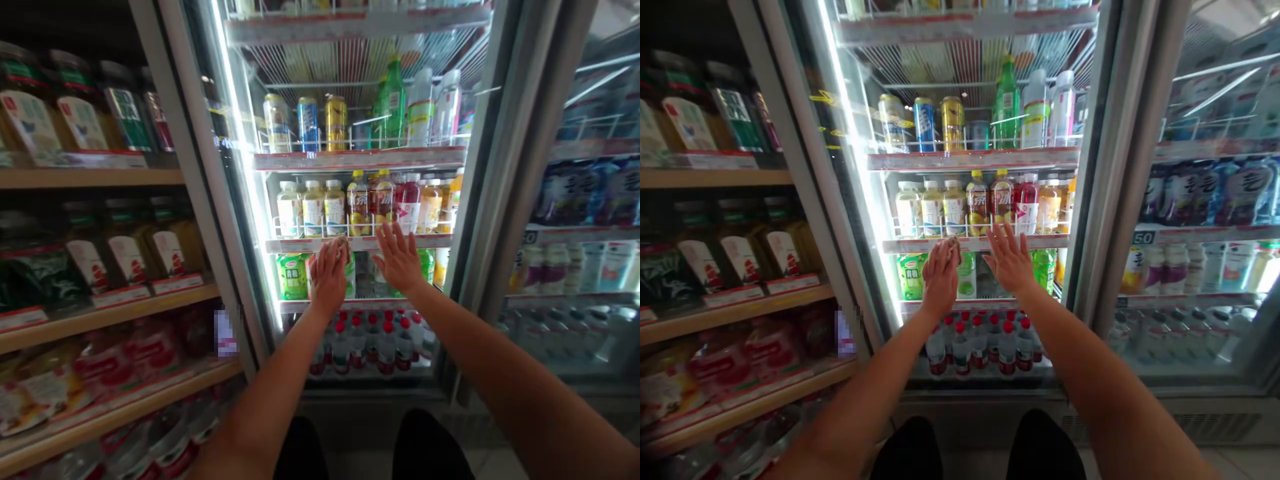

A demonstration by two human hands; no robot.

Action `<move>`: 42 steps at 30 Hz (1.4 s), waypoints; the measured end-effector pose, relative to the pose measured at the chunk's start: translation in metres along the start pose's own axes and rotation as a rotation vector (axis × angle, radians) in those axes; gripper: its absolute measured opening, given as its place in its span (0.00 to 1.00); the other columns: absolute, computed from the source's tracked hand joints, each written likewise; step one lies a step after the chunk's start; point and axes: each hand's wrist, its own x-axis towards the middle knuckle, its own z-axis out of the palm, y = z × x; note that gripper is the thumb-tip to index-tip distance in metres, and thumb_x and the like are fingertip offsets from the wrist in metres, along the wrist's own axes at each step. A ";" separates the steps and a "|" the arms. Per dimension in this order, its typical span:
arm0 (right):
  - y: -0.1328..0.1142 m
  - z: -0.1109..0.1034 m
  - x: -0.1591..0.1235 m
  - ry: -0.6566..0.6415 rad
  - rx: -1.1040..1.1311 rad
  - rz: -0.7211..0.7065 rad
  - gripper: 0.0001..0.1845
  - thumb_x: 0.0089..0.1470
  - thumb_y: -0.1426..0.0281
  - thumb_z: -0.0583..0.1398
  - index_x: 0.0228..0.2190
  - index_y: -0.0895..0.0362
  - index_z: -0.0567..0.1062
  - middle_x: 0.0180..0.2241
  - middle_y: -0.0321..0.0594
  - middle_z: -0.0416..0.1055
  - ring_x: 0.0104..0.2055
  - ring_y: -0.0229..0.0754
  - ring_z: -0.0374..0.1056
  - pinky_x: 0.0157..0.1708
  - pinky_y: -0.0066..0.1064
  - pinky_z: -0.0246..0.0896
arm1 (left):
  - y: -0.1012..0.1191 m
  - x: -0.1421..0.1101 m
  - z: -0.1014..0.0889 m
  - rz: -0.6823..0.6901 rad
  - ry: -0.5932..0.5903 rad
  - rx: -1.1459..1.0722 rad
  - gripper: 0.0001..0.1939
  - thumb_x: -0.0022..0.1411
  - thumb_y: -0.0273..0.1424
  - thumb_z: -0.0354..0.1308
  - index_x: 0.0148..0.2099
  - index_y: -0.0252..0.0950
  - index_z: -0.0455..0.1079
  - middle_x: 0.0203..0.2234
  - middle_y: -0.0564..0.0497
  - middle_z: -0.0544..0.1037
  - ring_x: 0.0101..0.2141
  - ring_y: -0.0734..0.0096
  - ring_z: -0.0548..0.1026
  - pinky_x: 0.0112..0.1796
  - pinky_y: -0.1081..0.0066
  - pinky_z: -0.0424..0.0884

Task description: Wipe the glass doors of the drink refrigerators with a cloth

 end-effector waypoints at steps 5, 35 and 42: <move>0.001 0.020 -0.009 0.068 -0.098 -0.006 0.39 0.69 0.56 0.50 0.72 0.53 0.39 0.72 0.45 0.47 0.75 0.51 0.37 0.72 0.53 0.26 | -0.009 -0.012 0.012 0.268 -0.099 0.078 0.29 0.69 0.27 0.54 0.71 0.40 0.60 0.65 0.46 0.66 0.70 0.57 0.52 0.69 0.55 0.46; 0.000 0.017 -0.007 0.001 -0.107 0.031 0.34 0.70 0.63 0.46 0.72 0.52 0.41 0.73 0.40 0.45 0.76 0.50 0.34 0.72 0.53 0.28 | 0.005 0.009 0.014 0.073 0.016 0.014 0.33 0.69 0.19 0.48 0.73 0.41 0.55 0.66 0.46 0.65 0.71 0.58 0.49 0.69 0.53 0.50; 0.000 0.018 -0.008 0.005 -0.092 0.036 0.36 0.70 0.63 0.47 0.72 0.52 0.39 0.73 0.41 0.45 0.76 0.50 0.34 0.72 0.52 0.27 | 0.017 -0.007 0.013 0.102 -0.054 0.000 0.37 0.68 0.19 0.48 0.75 0.40 0.46 0.67 0.44 0.63 0.71 0.55 0.50 0.68 0.50 0.51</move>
